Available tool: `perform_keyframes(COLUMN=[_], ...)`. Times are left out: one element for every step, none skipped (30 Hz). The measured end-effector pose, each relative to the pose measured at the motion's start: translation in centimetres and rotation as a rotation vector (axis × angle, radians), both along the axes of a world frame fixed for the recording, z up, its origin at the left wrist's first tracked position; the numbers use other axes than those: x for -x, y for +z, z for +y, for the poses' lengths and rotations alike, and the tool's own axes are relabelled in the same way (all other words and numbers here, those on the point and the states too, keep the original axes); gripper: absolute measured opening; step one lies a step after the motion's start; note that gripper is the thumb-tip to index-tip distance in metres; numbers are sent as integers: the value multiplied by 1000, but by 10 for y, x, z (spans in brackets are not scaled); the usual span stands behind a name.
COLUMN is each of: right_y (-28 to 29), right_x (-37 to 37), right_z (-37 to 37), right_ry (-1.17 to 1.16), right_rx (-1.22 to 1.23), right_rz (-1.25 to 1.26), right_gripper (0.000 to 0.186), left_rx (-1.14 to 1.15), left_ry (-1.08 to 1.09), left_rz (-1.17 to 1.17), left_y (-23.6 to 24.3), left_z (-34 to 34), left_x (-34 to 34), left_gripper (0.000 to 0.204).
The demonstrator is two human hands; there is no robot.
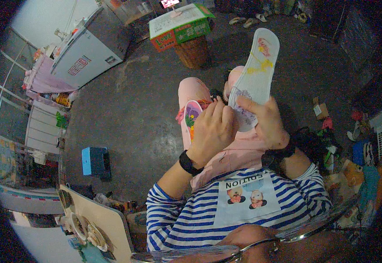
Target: The person sits on the floor and embroiders a floral pattern onto the insole of a pink slipper using a needle and thread. They pull the thread through the fabric, adjust the slipper, and continue stitching the design.
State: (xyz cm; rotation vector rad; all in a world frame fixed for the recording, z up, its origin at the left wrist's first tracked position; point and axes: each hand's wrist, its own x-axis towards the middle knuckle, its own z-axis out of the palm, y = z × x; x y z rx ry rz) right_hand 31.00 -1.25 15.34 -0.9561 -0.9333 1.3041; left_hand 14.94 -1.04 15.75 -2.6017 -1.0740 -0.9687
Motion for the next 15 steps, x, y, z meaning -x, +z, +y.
perform_keyframes(right_y=[0,0,-1,-1,-2,-3,-5,-7,-8,-10,-12,-14,-17,-20,-23], right_x=[0,0,0,-2,-2,-3,-4,-5,-9,-15,-19,-21,-24,-25,-27], right_z=[0,1,1,2,3,4,3,3,5,7,10,12,14,15,16], right_ry=[0,0,3,6,2,7,1,-18,-15,-23,-31,-36,-42,-38,-33], right_rx=[22,45,71,98,121,112,107,139,117,133,148,125,102,58,93], right_rz=[27,54,100,146,195,210,229,235,189,131,72,114,154,203,195], right_gripper=[30,31,32,32,33,33,32,32,31,30,30,29,28,27,28], left_rx=[3,9,7,6,34,63,99,127,155,183,160,138,133,109,81], left_ry=[-28,-42,-59,-76,-81,-85,-93,-90,-88,-78,-75,-89,-89,-91,-28], left_rz=[-20,-24,-34,-45,-55,-64,-74,-81,-88,-101,-127,-148,-165,-193,-180], left_y=[0,-1,-2,-3,-5,-8,-11,-15,-18,-22,-25,-28,-29,-29,-29], left_z=[1,1,2,2,1,-1,-2,-3,-3,-2,0,1,2,3,3], left_x=[0,0,0,0,-1,0,-1,0,0,1,0,1,3,4,5], left_gripper=[22,22,22,22,22,21,22,21,21,21,20,19,19,18,16])
